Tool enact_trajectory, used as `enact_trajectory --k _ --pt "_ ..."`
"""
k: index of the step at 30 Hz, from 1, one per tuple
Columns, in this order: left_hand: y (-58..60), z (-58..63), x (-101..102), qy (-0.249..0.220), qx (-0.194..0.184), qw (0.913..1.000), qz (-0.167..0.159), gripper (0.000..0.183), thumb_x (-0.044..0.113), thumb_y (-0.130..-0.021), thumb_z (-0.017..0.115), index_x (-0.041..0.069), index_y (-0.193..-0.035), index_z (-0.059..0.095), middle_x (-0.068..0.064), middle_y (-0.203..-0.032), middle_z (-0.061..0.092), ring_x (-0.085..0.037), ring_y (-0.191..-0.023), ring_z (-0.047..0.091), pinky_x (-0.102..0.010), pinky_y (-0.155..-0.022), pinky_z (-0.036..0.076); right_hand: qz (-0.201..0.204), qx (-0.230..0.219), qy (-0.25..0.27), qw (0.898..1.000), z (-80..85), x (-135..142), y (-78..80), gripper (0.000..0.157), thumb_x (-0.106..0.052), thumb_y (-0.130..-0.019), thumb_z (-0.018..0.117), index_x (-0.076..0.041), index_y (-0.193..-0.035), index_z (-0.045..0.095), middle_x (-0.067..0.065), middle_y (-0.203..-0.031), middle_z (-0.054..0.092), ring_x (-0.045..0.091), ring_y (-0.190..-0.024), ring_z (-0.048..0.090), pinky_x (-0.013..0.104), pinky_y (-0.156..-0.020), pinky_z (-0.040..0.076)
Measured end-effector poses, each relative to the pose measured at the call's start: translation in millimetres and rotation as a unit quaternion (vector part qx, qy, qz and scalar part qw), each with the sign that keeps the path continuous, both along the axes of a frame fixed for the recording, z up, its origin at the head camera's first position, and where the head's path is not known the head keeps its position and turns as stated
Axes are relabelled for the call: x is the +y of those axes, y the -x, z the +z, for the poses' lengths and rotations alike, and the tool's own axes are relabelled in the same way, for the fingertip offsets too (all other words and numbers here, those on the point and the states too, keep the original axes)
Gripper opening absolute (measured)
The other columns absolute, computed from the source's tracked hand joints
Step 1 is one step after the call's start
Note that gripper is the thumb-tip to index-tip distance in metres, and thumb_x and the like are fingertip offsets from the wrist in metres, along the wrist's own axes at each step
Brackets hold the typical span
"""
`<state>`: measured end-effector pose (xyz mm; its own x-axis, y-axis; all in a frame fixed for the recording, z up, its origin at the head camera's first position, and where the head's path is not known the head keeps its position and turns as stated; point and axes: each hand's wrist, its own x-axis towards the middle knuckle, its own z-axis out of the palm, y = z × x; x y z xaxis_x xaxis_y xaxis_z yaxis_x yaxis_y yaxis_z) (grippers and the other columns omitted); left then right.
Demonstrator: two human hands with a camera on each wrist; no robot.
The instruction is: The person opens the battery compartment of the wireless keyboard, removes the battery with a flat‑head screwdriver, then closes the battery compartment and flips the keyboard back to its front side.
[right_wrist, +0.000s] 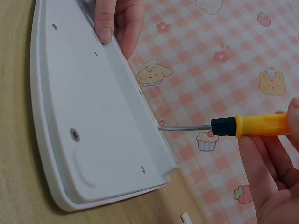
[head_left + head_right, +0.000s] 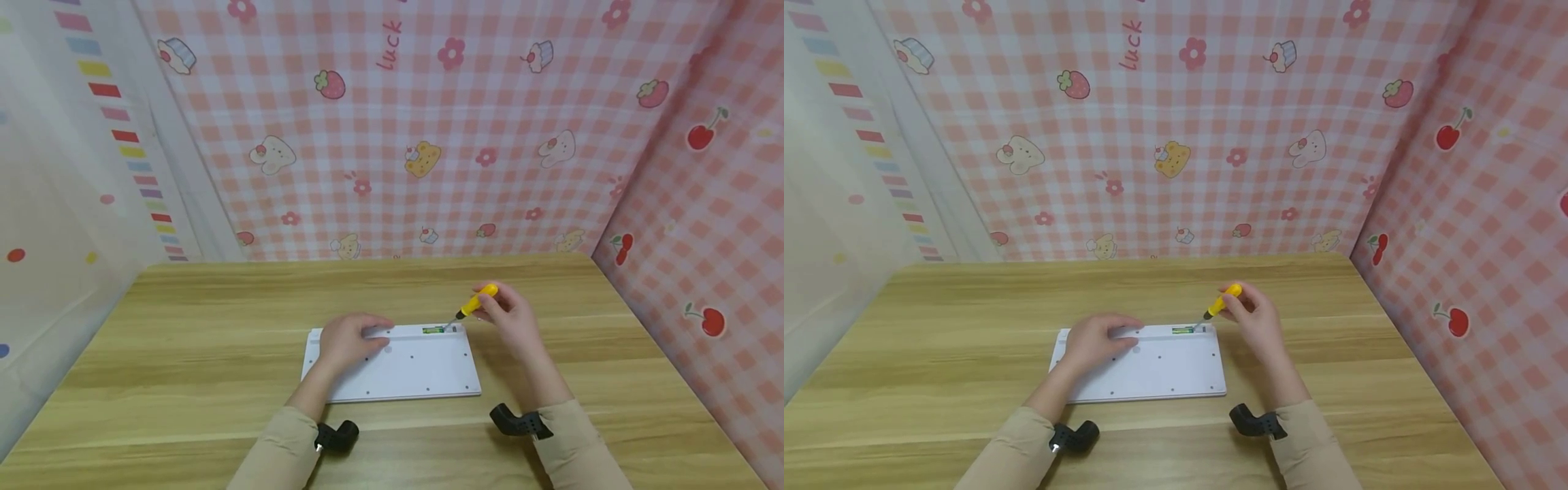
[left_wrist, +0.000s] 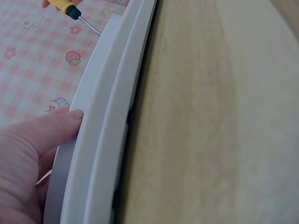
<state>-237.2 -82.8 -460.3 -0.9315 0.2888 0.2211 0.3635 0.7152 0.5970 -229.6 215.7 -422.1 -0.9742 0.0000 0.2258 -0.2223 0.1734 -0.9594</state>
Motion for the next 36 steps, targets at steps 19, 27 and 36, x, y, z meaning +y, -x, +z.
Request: enact_trajectory --k 19,27,36 --pt "-0.5 0.8 1.5 0.004 -0.006 1.0 0.004 0.023 0.028 -0.082 0.082 0.031 -0.105 0.077 0.008 -0.114 0.071 -0.018 -0.111 0.064 -0.045 -0.098 0.044 -0.023 -0.08 0.195 0.977 -16.7 12.3 -0.2 0.014 -0.015 -0.105 0.046 -0.011 -0.106 0.06 0.008 -0.101 0.061 0.013 -0.086 0.066 0.028 -0.082 0.056" --pt "0.4 0.1 1.3 0.004 -0.004 1.0 0.001 0.023 0.028 -0.082 0.081 0.03 -0.105 0.078 0.008 -0.114 0.071 -0.019 -0.111 0.064 -0.045 -0.097 0.044 -0.036 -0.091 0.201 0.975 -16.0 11.7 -0.5 0.014 -0.015 -0.105 0.047 -0.011 -0.105 0.06 0.015 -0.108 0.06 0.014 -0.086 0.066 0.028 -0.081 0.056" --pt "1.3 0.3 0.8 0.008 -0.006 1.0 0.001 0.024 0.028 -0.082 0.081 0.031 -0.105 0.077 0.009 -0.113 0.072 -0.019 -0.11 0.065 -0.044 -0.095 0.046 -0.037 -0.088 0.203 0.975 -15.7 12.7 -0.3 0.014 -0.015 -0.105 0.046 -0.011 -0.106 0.06 0.01 -0.107 0.06 0.014 -0.086 0.065 0.027 -0.081 0.056"
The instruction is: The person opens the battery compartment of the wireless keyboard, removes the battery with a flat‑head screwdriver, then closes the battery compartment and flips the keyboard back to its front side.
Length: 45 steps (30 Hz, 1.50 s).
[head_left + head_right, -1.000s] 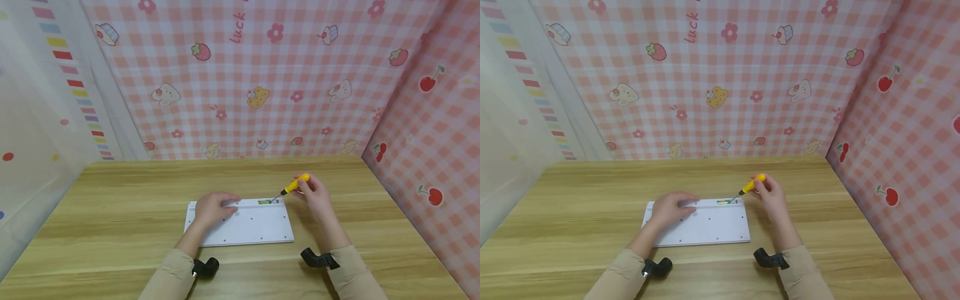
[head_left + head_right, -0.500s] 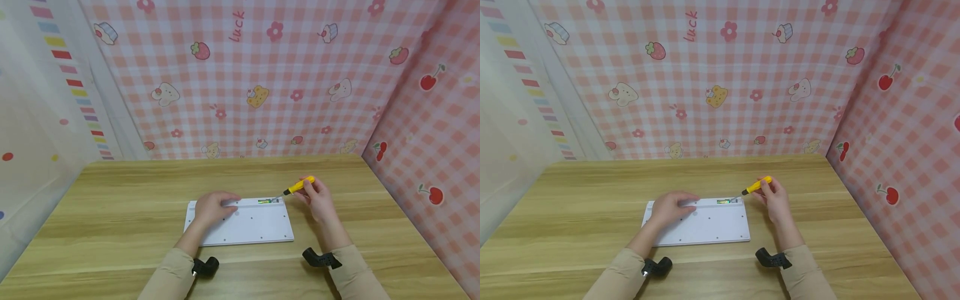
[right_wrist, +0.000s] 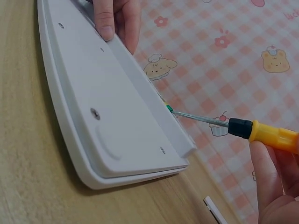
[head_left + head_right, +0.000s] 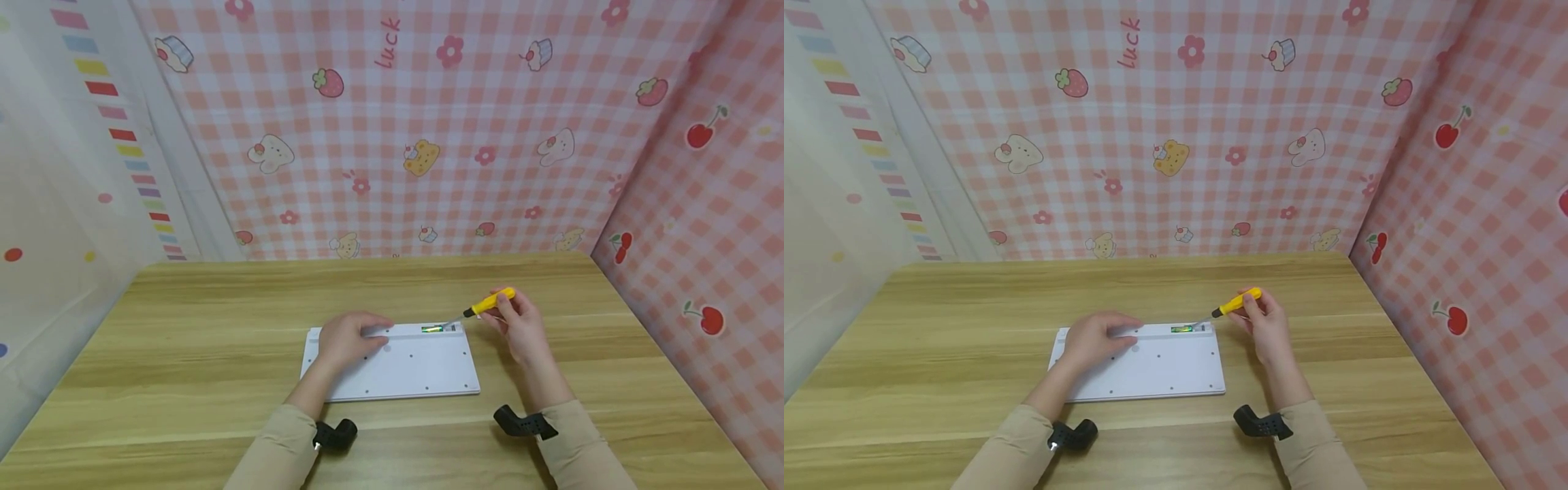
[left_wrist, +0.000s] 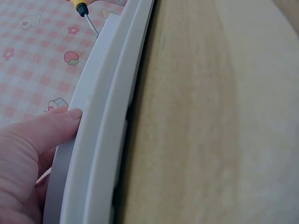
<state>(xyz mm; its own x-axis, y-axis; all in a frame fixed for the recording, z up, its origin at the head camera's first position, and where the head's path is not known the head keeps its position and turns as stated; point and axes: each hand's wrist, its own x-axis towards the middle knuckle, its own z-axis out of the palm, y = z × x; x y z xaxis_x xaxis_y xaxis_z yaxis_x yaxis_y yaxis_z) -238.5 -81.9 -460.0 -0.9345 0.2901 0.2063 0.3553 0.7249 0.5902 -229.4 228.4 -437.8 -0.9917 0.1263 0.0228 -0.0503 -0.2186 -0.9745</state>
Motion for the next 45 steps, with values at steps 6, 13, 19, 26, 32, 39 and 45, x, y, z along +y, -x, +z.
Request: enact_trajectory --k 6,13,19,26,32,39,45 --pt "-0.4 0.4 -0.2 0.0 0.0 1.0 0.001 0.023 0.029 -0.083 0.081 0.031 -0.105 0.077 0.008 -0.114 0.071 -0.019 -0.111 0.064 -0.045 -0.096 0.045 0.005 0.004 -0.007 1.0 0.1 1.4 0.2 0.015 -0.015 -0.105 0.046 -0.01 -0.108 0.059 0.008 -0.106 0.06 0.013 -0.087 0.065 0.028 -0.082 0.056" --pt "-1.4 1.1 -0.3 -0.003 0.0 1.0 0.001 0.023 0.028 -0.082 0.082 0.031 -0.105 0.078 0.008 -0.114 0.072 -0.019 -0.111 0.064 -0.046 -0.096 0.045 0.005 0.008 -0.013 1.0 -0.7 1.5 -0.1 0.014 -0.015 -0.105 0.047 -0.011 -0.107 0.06 0.012 -0.108 0.06 0.014 -0.088 0.065 0.028 -0.083 0.056" --pt "-1.0 0.6 -0.2 0.0 0.004 1.0 0.001 0.024 0.028 -0.082 0.082 0.031 -0.105 0.077 0.008 -0.114 0.072 -0.019 -0.111 0.064 -0.046 -0.097 0.044 0.008 0.021 -0.015 1.0 -1.1 1.9 -0.5 0.015 -0.014 -0.105 0.046 -0.008 -0.109 0.058 0.006 -0.104 0.061 0.015 -0.089 0.065 0.029 -0.083 0.056" --pt "-0.7 0.0 -0.4 -0.001 0.0 1.0 0.002 0.024 0.029 -0.082 0.082 0.032 -0.106 0.077 0.008 -0.114 0.071 -0.019 -0.112 0.064 -0.046 -0.099 0.043 0.01 0.036 -0.008 0.999 -1.8 2.2 -1.3 0.015 -0.015 -0.104 0.046 -0.009 -0.108 0.06 0.002 -0.1 0.062 0.013 -0.088 0.065 0.029 -0.082 0.056" --pt "-0.7 -0.1 -0.4 -0.004 -0.004 1.0 0.001 0.024 0.029 -0.082 0.082 0.032 -0.106 0.077 0.008 -0.114 0.071 -0.019 -0.112 0.063 -0.047 -0.099 0.042 0.012 0.049 0.012 0.999 -2.5 2.2 -1.9 0.016 -0.015 -0.104 0.046 -0.013 -0.104 0.062 0.005 -0.102 0.062 0.013 -0.088 0.066 0.027 -0.082 0.056" --pt "0.0 -0.5 -0.1 -0.002 -0.01 0.9999 0.004 0.025 0.029 -0.082 0.082 0.033 -0.106 0.077 0.008 -0.115 0.071 -0.019 -0.113 0.063 -0.047 -0.099 0.043 0.042 0.084 0.033 0.995 2.3 -3.5 -2.1 0.016 -0.019 -0.103 0.049 -0.016 -0.102 0.064 0.008 -0.103 0.062 0.013 -0.088 0.067 0.027 -0.082 0.056" --pt "-0.3 -0.8 -0.1 -0.002 -0.008 1.0 0.004 0.025 0.029 -0.082 0.082 0.032 -0.107 0.077 0.008 -0.115 0.071 -0.019 -0.113 0.063 -0.046 -0.099 0.043 0.038 0.079 0.04 0.995 4.7 -6.1 -3.4 0.017 -0.017 -0.104 0.048 -0.015 -0.103 0.064 0.007 -0.101 0.064 0.014 -0.087 0.067 0.027 -0.08 0.056"
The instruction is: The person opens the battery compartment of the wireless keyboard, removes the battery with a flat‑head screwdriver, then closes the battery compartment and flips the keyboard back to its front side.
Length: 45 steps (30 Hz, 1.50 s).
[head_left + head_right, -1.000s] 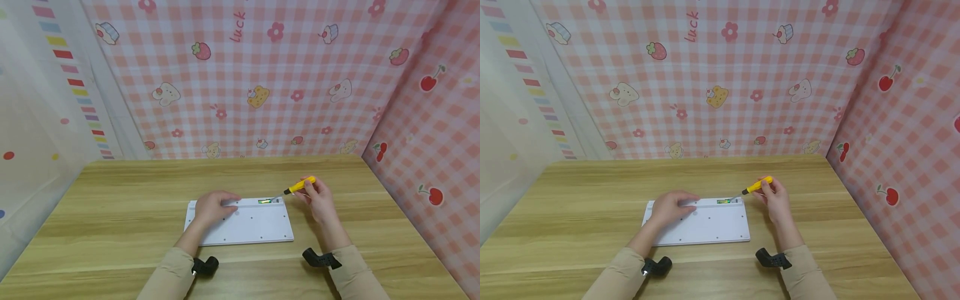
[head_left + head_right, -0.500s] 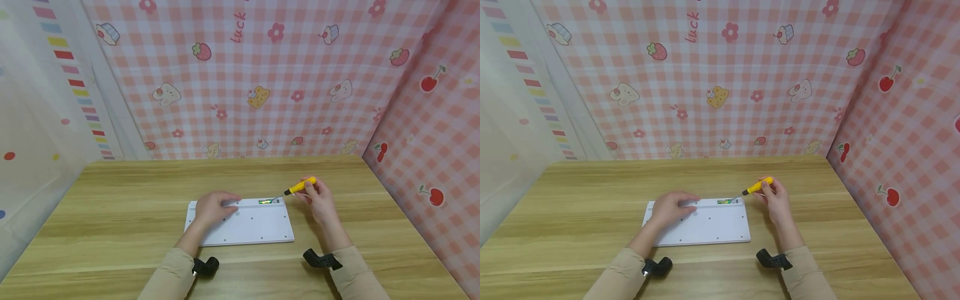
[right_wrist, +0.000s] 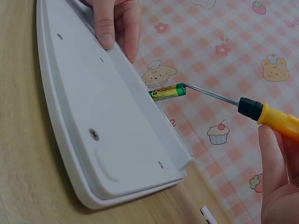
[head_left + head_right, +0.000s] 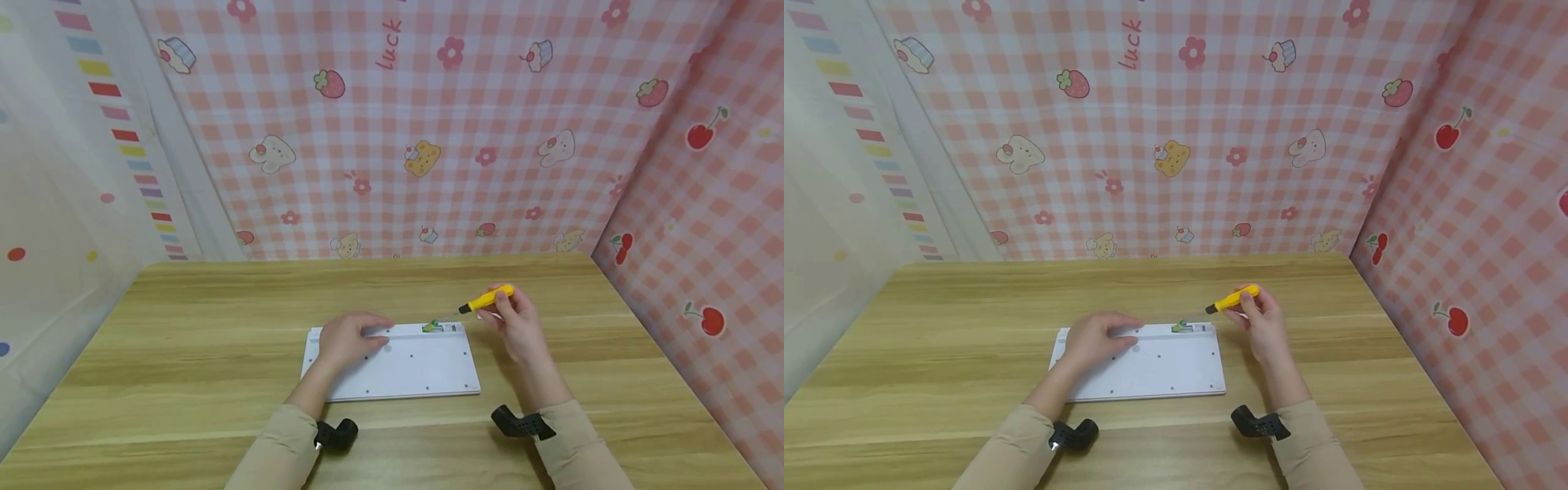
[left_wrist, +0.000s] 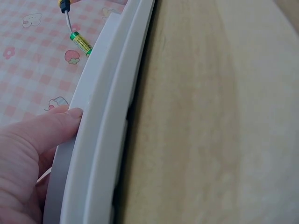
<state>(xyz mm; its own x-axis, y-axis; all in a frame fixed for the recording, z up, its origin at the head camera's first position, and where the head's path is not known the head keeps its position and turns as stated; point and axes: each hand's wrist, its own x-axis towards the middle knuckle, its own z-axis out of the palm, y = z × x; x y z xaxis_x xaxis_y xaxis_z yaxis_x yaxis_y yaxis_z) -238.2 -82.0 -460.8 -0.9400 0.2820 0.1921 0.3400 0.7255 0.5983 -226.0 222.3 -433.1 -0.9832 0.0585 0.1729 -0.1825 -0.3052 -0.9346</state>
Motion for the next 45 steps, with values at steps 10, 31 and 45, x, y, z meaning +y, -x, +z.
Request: enact_trajectory --k 10,31,45 --pt "-0.2 -0.3 -0.7 -0.001 0.007 1.0 -0.003 0.025 0.029 -0.082 0.082 0.032 -0.106 0.077 0.009 -0.113 0.072 -0.018 -0.111 0.064 -0.045 -0.097 0.044 -0.019 -0.004 0.019 1.0 3.7 9.5 -1.0 0.021 -0.017 -0.104 0.047 -0.018 -0.1 0.067 0.002 -0.099 0.064 0.013 -0.087 0.068 0.025 -0.081 0.056" --pt "-0.5 1.0 0.0 -0.009 0.001 1.0 -0.001 0.024 0.028 -0.082 0.082 0.031 -0.105 0.077 0.008 -0.113 0.072 -0.018 -0.11 0.064 -0.046 -0.097 0.044 0.063 0.008 0.05 0.997 6.6 66.0 -11.2 0.015 0.009 -0.097 0.052 -0.002 -0.103 0.062 0.009 -0.102 0.071 0.017 -0.096 0.07 0.027 -0.086 0.054" --pt "-0.4 1.5 -0.4 0.002 0.004 1.0 -0.001 0.025 0.03 -0.083 0.081 0.033 -0.107 0.077 0.009 -0.116 0.071 -0.019 -0.113 0.063 -0.046 -0.1 0.042 0.038 0.026 0.096 0.994 -5.9 124.4 -25.1 0.021 0.014 -0.096 0.049 0.003 -0.102 0.066 0.011 -0.102 0.069 0.02 -0.094 0.071 0.027 -0.084 0.054"
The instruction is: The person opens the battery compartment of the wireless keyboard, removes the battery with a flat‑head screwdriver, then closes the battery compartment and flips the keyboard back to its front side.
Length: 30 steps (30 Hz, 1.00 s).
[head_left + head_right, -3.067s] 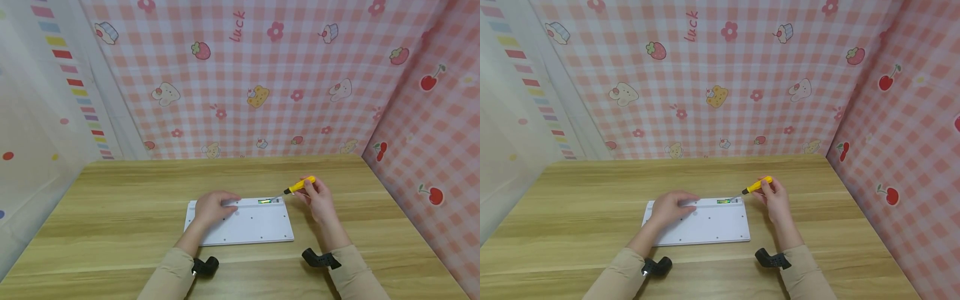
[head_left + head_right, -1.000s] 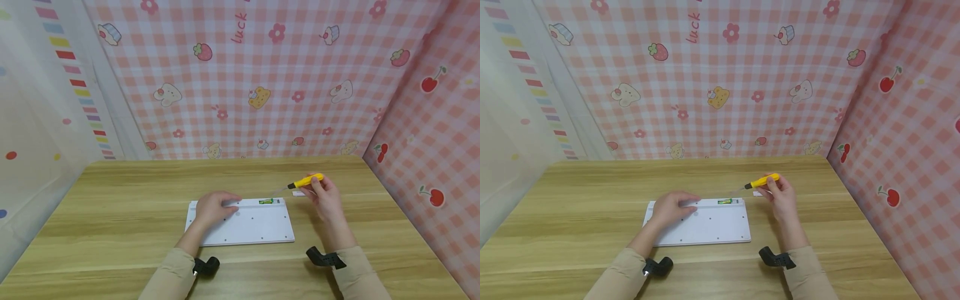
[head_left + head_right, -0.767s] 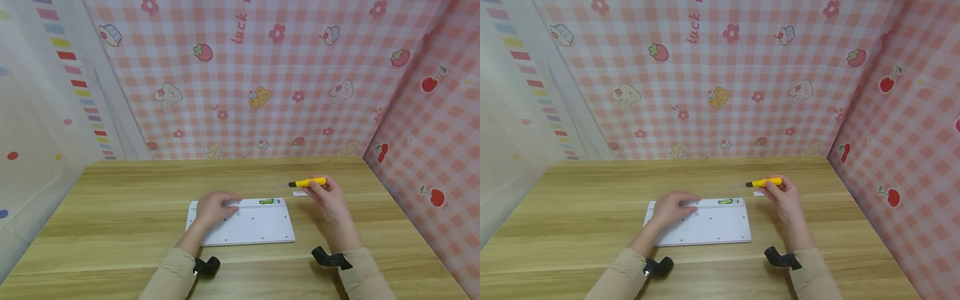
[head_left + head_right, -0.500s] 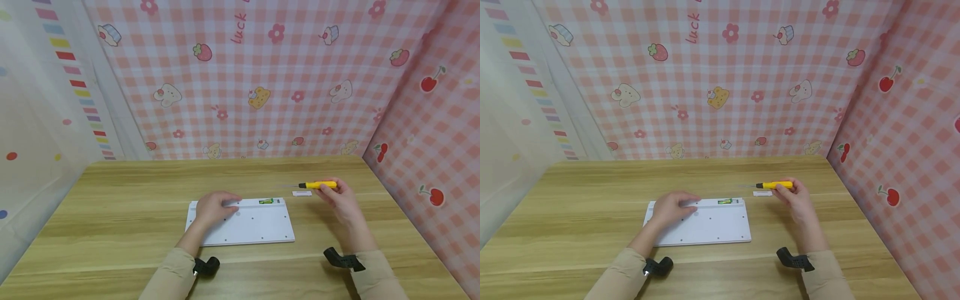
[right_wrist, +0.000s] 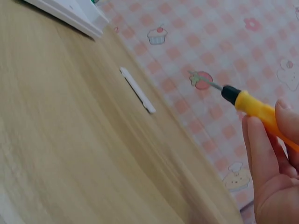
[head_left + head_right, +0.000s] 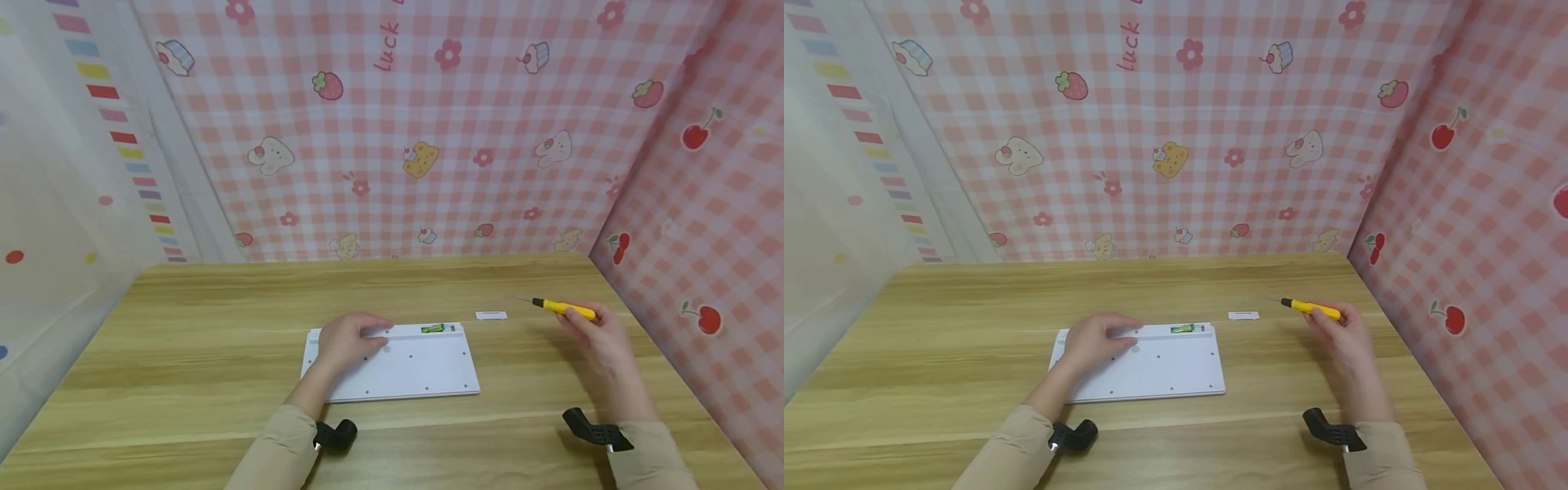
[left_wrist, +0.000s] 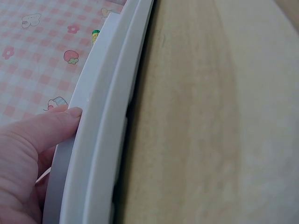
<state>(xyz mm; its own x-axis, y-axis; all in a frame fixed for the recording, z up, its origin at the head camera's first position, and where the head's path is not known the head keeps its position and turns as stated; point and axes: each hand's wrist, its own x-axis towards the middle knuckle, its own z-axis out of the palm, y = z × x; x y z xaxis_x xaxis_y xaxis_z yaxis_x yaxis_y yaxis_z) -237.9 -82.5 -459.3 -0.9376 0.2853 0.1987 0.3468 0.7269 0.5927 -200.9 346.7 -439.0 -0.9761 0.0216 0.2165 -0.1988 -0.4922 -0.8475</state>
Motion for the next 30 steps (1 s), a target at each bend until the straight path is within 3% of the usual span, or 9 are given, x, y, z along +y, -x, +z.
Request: enact_trajectory --k 5,11,15,17,19,23,25,27,30 --pt "-0.5 0.3 -0.2 -0.002 0.003 1.0 0.001 0.025 0.03 -0.082 0.081 0.033 -0.107 0.077 0.009 -0.115 0.071 -0.019 -0.112 0.063 -0.047 -0.1 0.042 -0.067 -0.037 0.013 0.997 -4.1 11.5 -1.8 0.029 0.015 -0.095 0.05 -0.002 -0.094 0.073 0.008 -0.093 0.071 0.015 -0.087 0.072 0.024 -0.079 0.056" --pt "-0.3 -0.2 -0.1 -0.001 0.005 1.0 -0.002 0.024 0.03 -0.082 0.081 0.033 -0.106 0.077 0.009 -0.115 0.071 -0.019 -0.112 0.063 -0.047 -0.1 0.042 -0.147 -0.091 0.004 0.985 -9.0 20.4 -5.4 0.028 0.015 -0.092 0.057 -0.007 -0.088 0.074 0.003 -0.089 0.067 0.011 -0.081 0.071 0.022 -0.075 0.056" --pt "0.4 -0.7 0.0 -0.002 0.003 1.0 -0.002 0.024 0.03 -0.082 0.081 0.033 -0.106 0.077 0.009 -0.115 0.071 -0.019 -0.112 0.063 -0.047 -0.1 0.042 -0.178 -0.117 -0.045 0.976 -13.6 25.3 -6.3 0.025 0.014 -0.09 0.061 -0.008 -0.089 0.074 -0.002 -0.088 0.066 0.006 -0.08 0.069 0.018 -0.074 0.055" --pt "0.5 -0.7 0.2 -0.002 0.002 1.0 0.0 0.024 0.03 -0.082 0.081 0.033 -0.106 0.077 0.009 -0.115 0.071 -0.019 -0.113 0.063 -0.047 -0.1 0.042 -0.205 -0.138 -0.108 0.963 -16.1 27.2 -6.1 0.019 0.009 -0.089 0.066 -0.009 -0.091 0.074 -0.006 -0.086 0.065 0.002 -0.078 0.066 0.014 -0.072 0.054" --pt "0.3 -0.6 0.4 -0.002 0.001 1.0 0.001 0.024 0.03 -0.082 0.081 0.033 -0.106 0.077 0.009 -0.115 0.071 -0.019 -0.113 0.063 -0.046 -0.1 0.042 -0.236 -0.163 -0.213 0.934 -18.9 28.4 -5.9 0.012 -0.001 -0.09 0.071 -0.003 -0.101 0.072 -0.013 -0.086 0.063 -0.002 -0.079 0.061 0.011 -0.072 0.051" --pt "-0.2 0.0 0.9 -0.005 0.0 1.0 0.001 0.023 0.03 -0.082 0.081 0.033 -0.105 0.077 0.009 -0.115 0.071 -0.019 -0.113 0.063 -0.046 -0.101 0.041 -0.279 -0.203 -0.434 0.832 -24.1 28.4 -7.8 0.041 -0.023 -0.09 0.075 0.004 -0.117 0.061 -0.001 -0.097 0.063 0.011 -0.089 0.053 0.016 -0.072 0.044" --pt "-0.3 -0.1 0.9 -0.007 0.001 1.0 0.001 0.023 0.03 -0.082 0.081 0.032 -0.105 0.077 0.009 -0.114 0.071 -0.02 -0.113 0.063 -0.047 -0.101 0.042 -0.285 -0.201 -0.498 0.794 -25.7 27.5 -8.9 0.048 -0.029 -0.09 0.074 0.005 -0.12 0.059 0.012 -0.107 0.062 0.02 -0.094 0.051 0.023 -0.074 0.041" --pt "-0.3 -0.1 0.8 -0.008 0.001 1.0 0.001 0.023 0.03 -0.082 0.081 0.032 -0.105 0.077 0.009 -0.114 0.071 -0.02 -0.113 0.063 -0.047 -0.1 0.042 -0.285 -0.186 -0.527 0.779 -26.2 26.3 -9.2 0.046 -0.028 -0.091 0.073 0.006 -0.119 0.06 0.022 -0.113 0.06 0.026 -0.096 0.051 0.028 -0.075 0.039" --pt "-0.3 -0.5 0.5 -0.007 -0.002 1.0 0.003 0.023 0.03 -0.082 0.081 0.033 -0.105 0.077 0.009 -0.115 0.071 -0.02 -0.114 0.063 -0.046 -0.101 0.042 -0.286 -0.16 -0.544 0.772 -26.2 24.3 -9.0 0.043 -0.025 -0.091 0.074 0.005 -0.119 0.064 0.025 -0.116 0.063 0.028 -0.099 0.053 0.027 -0.076 0.04"
